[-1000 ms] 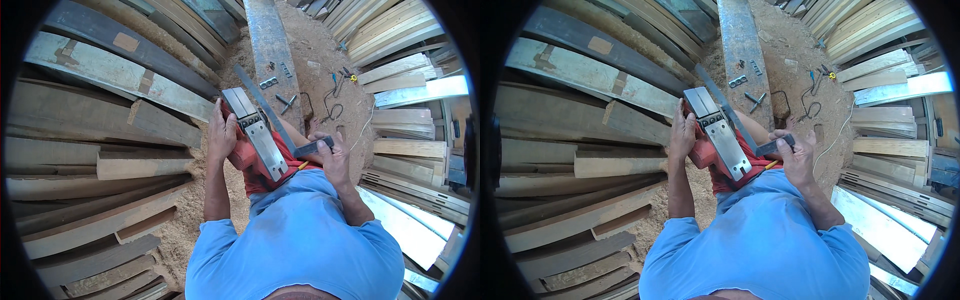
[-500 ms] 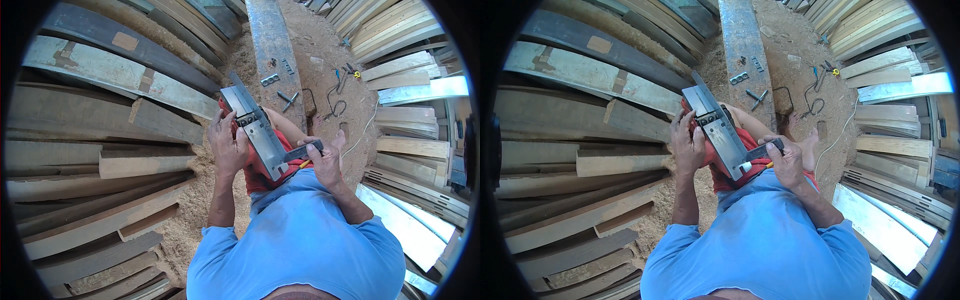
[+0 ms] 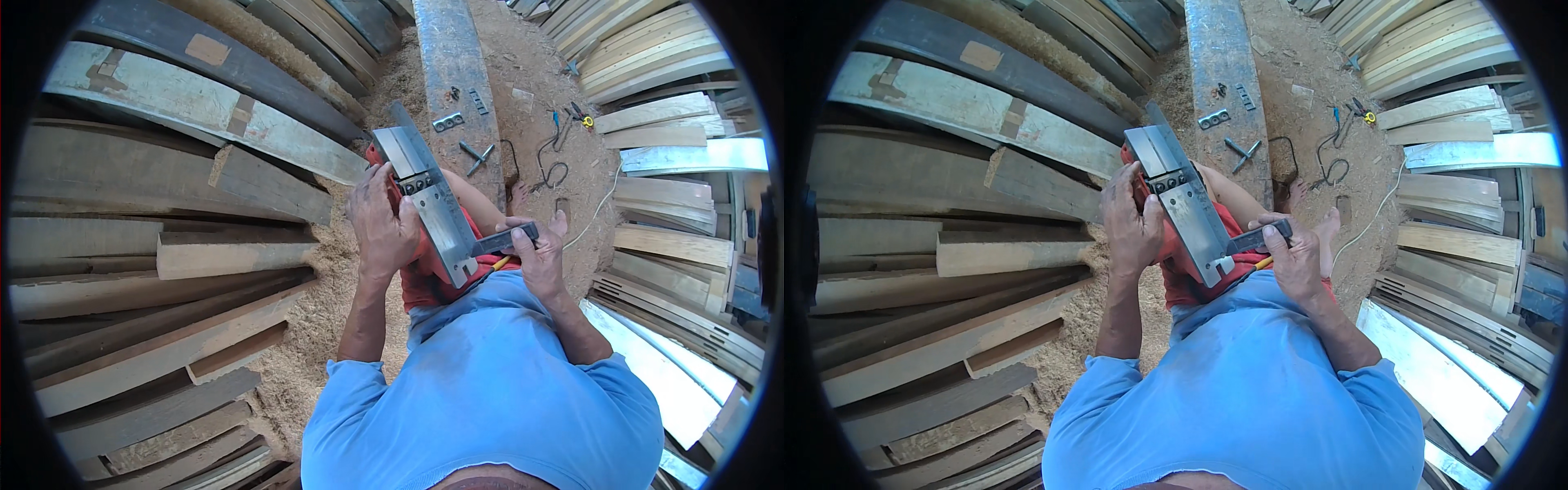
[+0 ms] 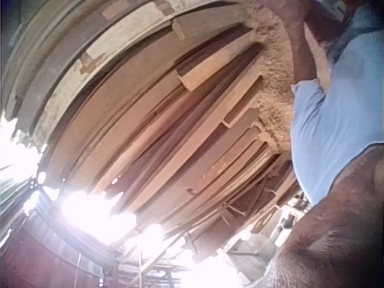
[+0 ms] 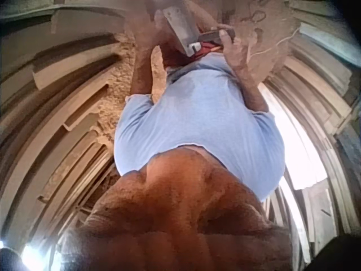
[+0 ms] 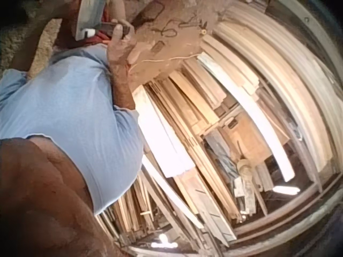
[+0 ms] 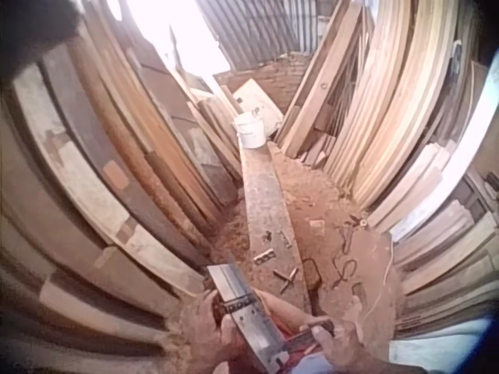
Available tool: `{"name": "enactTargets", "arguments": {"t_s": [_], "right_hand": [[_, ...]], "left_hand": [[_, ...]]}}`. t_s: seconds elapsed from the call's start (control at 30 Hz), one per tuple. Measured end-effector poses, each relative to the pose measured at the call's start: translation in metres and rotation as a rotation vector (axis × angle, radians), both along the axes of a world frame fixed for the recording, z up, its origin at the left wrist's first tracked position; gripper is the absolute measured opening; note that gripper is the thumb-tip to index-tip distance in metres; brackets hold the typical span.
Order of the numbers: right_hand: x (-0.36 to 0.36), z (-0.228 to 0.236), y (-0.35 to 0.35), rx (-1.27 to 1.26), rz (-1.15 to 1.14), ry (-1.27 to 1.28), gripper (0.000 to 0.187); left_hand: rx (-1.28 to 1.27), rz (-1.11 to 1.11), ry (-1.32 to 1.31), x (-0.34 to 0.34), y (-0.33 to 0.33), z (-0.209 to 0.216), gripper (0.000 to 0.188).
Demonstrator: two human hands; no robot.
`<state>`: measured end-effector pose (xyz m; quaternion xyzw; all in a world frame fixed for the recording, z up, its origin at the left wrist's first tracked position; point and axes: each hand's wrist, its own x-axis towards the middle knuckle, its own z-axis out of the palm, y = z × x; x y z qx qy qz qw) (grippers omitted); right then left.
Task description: The person loosens and tightens screws on the base of a power planer using a screwdriver. They handle a small metal strip to check the alignment of the blades before finishing the adjustments.
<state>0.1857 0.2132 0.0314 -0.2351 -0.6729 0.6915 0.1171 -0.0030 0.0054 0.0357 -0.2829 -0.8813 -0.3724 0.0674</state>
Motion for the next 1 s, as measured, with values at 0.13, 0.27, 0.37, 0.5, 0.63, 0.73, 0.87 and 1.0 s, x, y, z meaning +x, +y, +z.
{"name": "enactTargets", "arguments": {"t_s": [0.13, 0.27, 0.37, 0.5, 0.63, 0.73, 0.87, 1.0], "right_hand": [[0.004, -0.008, 0.006, -0.098, -0.032, -0.017, 0.031], [0.005, -0.011, 0.008, -0.095, -0.022, -0.031, 0.033], [0.004, -0.009, 0.007, -0.099, -0.023, -0.034, 0.033], [0.002, -0.003, 0.002, -0.048, -0.004, -0.018, 0.031], [0.000, -0.004, 0.001, 0.029, 0.016, 0.020, 0.029], [0.000, 0.001, 0.001, 0.009, 0.031, -0.008, 0.027], [0.000, 0.000, 0.001, 0.011, 0.028, 0.017, 0.026], [-0.001, 0.001, 0.000, -0.017, 0.028, 0.009, 0.025]], "left_hand": [[0.028, 0.013, 0.004, 0.002, 0.008, -0.002, 0.058], [0.011, 0.029, 0.010, 0.002, 0.006, -0.006, 0.052], [-0.015, 0.038, 0.020, 0.003, 0.003, -0.003, 0.042], [-0.026, 0.047, 0.046, 0.003, -0.002, 0.000, 0.034], [-0.088, 0.014, 0.034, 0.001, -0.003, 0.003, 0.032], [-0.116, 0.000, 0.016, -0.001, -0.005, 0.002, 0.031], [-0.136, -0.029, 0.011, -0.003, 0.000, 0.007, 0.028], [-0.169, -0.030, -0.004, -0.004, 0.001, 0.012, 0.025]]}}
